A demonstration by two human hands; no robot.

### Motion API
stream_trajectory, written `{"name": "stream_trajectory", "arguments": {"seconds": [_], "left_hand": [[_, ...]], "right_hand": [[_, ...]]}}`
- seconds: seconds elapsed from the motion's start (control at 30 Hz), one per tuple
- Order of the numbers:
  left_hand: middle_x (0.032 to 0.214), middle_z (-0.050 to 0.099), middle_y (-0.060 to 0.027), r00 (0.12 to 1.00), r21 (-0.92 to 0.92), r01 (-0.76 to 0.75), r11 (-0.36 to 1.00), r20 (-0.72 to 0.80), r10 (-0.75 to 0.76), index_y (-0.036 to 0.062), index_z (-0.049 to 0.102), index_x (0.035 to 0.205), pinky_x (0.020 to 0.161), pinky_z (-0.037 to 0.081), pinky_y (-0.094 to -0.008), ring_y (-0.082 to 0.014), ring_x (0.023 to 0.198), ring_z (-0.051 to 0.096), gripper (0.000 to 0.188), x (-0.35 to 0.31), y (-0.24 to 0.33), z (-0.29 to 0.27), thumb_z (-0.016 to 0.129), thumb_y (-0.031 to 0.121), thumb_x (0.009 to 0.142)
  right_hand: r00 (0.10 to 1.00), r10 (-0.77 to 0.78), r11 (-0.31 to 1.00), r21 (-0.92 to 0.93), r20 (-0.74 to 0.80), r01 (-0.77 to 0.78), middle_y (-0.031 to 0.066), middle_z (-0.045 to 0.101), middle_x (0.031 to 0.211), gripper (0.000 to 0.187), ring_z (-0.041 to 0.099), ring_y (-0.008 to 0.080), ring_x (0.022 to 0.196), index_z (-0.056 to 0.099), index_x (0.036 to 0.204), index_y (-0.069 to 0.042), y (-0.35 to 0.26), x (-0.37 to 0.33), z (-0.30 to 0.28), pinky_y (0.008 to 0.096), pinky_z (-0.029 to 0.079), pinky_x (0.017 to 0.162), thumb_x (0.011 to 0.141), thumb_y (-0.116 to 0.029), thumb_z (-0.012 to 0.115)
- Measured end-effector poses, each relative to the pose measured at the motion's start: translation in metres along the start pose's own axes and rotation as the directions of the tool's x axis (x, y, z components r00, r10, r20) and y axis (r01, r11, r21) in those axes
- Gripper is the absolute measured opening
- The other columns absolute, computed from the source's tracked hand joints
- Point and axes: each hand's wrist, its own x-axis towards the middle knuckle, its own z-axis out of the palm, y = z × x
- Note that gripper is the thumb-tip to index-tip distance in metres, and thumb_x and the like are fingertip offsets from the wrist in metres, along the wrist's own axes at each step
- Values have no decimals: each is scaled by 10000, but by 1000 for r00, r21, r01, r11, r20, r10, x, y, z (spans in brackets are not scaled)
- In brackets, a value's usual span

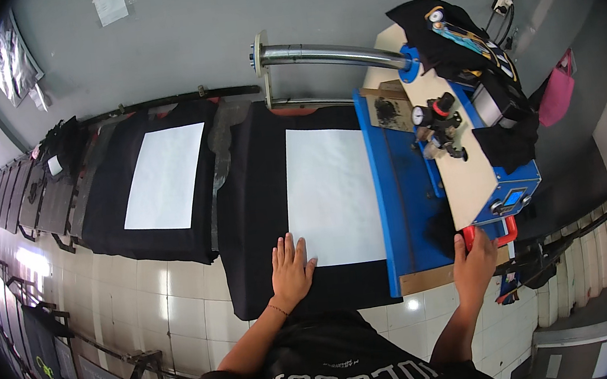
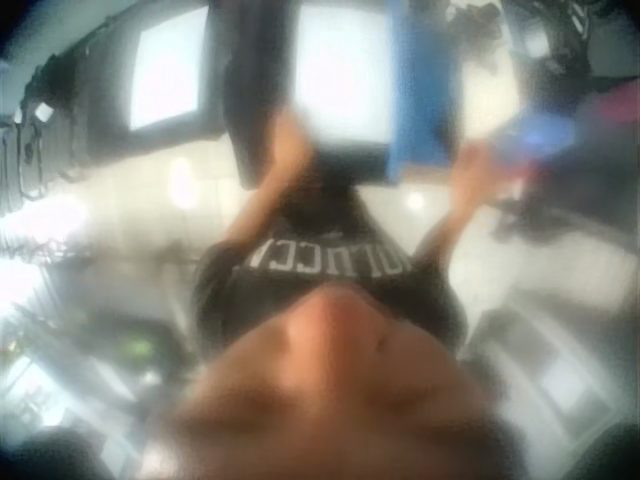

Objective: The person applies a heat press to several black t-shirts by placing a protective sheet over the design and lowering the press machine.

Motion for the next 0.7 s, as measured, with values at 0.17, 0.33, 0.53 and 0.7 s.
{"name": "stream_trajectory", "arguments": {"seconds": [0.17, 0.33, 0.53, 0.7], "left_hand": [[1495, 321, -267, 998, -284, 16, 959, -49, -31, 4, 422, 1395, 1149, 232, -504, -431, 1401, 289, 517, 14, 55, 30, 542, 249, 956], [1457, 398, -241, 984, -471, -24, 882, -167, -63, -22, 452, 1357, 1124, 304, -447, -404, 1359, 371, 469, 24, 90, 29, 576, 121, 928], [1398, 470, -201, 933, -503, 184, 844, -181, -311, 6, 537, 1266, 1073, 369, -416, -368, 1284, 450, 347, 20, 103, 45, 566, 96, 932], [1359, 507, -202, 898, -515, 257, 818, -186, -399, 5, 568, 1218, 1067, 376, -404, -366, 1276, 470, 304, 6, 107, 64, 570, 75, 922]], "right_hand": [[986, -51, 915, 389, -157, 109, 148, 630, 945, 397, 586, 298, 858, 489, 1298, 21, 73, 15, 23, 451, 398, 936, 961, -189, 493], [949, 146, 783, 619, -278, 61, 34, 490, 646, 647, 503, 157, 609, 254, 1494, 47, 122, 47, 36, 305, 422, 639, 914, -176, 432], [923, 86, 724, 659, -376, 201, -33, 407, 534, 661, 418, 67, 479, 302, 1450, 125, 140, 57, 52, 232, 349, 493, 905, -234, 404], [917, 47, 716, 654, -395, 245, -35, 410, 528, 662, 407, 59, 449, 317, 1432, 143, 143, 59, 53, 210, 365, 495, 886, -221, 400]]}}
